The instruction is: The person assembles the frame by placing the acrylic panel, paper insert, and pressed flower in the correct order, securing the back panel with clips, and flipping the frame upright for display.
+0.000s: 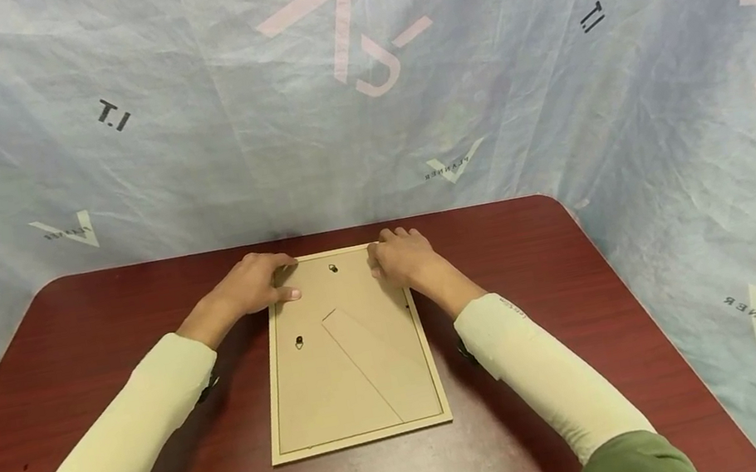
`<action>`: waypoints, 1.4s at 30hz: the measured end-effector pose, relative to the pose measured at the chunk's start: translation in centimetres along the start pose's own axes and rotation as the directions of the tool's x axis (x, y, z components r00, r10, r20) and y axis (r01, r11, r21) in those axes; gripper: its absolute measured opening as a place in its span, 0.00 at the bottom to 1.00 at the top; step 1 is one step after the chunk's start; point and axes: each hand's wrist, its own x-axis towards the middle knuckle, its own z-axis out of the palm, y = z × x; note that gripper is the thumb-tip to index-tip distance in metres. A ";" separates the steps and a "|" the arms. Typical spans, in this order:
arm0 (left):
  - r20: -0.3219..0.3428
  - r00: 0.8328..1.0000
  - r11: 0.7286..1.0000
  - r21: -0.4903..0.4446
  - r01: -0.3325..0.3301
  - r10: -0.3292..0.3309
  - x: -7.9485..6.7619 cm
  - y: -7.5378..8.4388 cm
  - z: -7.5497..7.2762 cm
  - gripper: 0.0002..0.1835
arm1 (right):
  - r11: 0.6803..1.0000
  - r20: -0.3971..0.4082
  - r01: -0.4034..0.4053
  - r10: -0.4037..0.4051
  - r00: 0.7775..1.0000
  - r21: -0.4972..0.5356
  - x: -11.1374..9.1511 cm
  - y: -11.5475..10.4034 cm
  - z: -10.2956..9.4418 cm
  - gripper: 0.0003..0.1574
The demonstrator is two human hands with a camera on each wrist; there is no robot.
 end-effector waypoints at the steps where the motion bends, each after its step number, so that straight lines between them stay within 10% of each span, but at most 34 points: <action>1: 0.010 1.000 1.000 0.011 0.001 -0.001 0.0 0.0 0.0 0.35 | 1.000 0.000 0.000 0.000 1.000 0.000 0.0 0.0 0.0 0.15; 16: 0.133 0.991 0.966 0.257 -0.032 -0.002 -0.2 1.5 -0.5 0.30 | 1.000 0.018 -0.019 0.019 1.000 -0.010 -0.4 -0.3 -0.5 0.10; 42: 0.237 0.971 0.978 0.206 -0.029 -0.021 -1.8 1.8 -1.4 0.33 | 1.000 0.026 -0.009 0.008 1.000 0.030 -1.0 -0.3 -0.1 0.26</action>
